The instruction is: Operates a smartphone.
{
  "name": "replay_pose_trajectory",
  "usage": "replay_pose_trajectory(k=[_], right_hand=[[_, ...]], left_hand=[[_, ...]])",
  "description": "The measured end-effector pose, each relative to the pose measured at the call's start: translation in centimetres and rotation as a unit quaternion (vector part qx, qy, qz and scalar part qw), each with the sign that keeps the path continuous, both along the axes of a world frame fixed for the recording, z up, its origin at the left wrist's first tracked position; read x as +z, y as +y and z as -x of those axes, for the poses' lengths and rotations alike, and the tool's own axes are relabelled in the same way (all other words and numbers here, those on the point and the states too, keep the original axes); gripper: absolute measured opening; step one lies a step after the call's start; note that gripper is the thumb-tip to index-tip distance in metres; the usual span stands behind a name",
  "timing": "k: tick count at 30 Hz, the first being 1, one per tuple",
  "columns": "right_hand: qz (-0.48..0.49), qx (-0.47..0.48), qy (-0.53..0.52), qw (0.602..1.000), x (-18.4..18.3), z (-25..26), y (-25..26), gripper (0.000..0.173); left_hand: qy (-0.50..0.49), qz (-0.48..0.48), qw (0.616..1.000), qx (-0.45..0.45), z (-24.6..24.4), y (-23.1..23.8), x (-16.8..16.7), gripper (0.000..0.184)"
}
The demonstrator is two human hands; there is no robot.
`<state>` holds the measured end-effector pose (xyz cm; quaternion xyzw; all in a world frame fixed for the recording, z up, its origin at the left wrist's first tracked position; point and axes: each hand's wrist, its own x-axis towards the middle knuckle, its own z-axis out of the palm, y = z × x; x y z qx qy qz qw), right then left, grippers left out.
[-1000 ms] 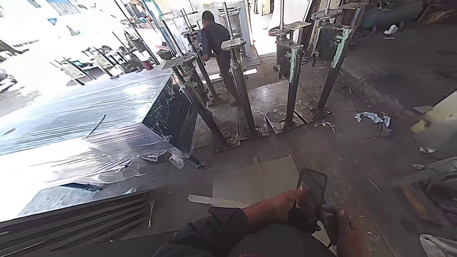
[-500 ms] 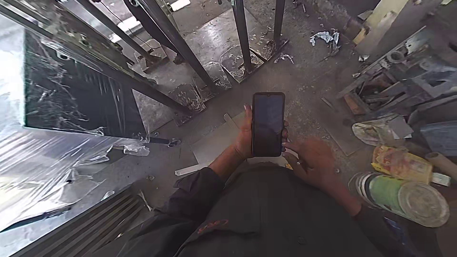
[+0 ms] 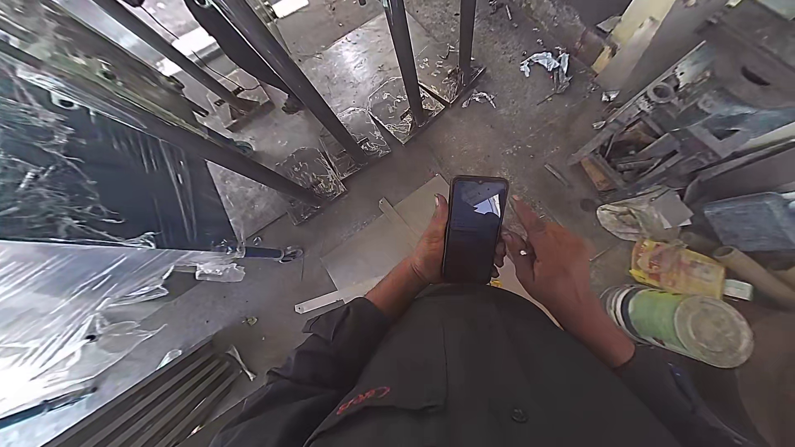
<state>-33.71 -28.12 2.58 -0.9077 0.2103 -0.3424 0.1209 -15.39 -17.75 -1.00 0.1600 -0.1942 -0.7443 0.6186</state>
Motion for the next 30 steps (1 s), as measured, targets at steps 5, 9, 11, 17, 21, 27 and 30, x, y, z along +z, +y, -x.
replay_pose_trajectory(k=[5, 9, 11, 17, 21, 27, 30], right_hand=[[-0.033, 0.048, -0.030, 0.998, -0.8, 1.4, 0.7, 0.037], [-0.004, 0.129, -0.024, 0.991, -2.0, 1.6, 1.5, 0.034], [0.004, 0.137, -0.017, 0.990, -2.0, 1.8, 1.5, 0.034], [0.021, 0.133, -0.010, 0.991, -1.9, 2.3, 1.6, 0.033], [0.027, 0.126, -0.009, 0.992, -1.9, 2.7, 1.7, 0.031], [0.046, 0.083, -0.021, 0.995, -1.9, 3.3, 2.0, 0.029], [0.047, 0.069, -0.024, 0.996, -2.0, 3.4, 2.1, 0.029]], left_hand=[[-0.006, 0.005, 1.000, 0.002, 0.0, -0.5, -0.1, 0.097], [-0.018, 0.016, 1.000, 0.009, -0.4, -1.1, -0.7, 0.110], [-0.012, 0.021, 1.000, 0.000, -0.3, -1.5, -0.6, 0.112], [-0.007, 0.028, 1.000, -0.010, 0.1, -2.2, -0.5, 0.113], [-0.010, 0.016, 1.000, -0.005, 0.5, -2.4, -0.3, 0.112], [-0.004, 0.021, 1.000, 0.008, 0.9, -2.8, 0.0, 0.110], [0.004, 0.039, 0.999, -0.003, 0.8, -2.9, -0.5, 0.110]])
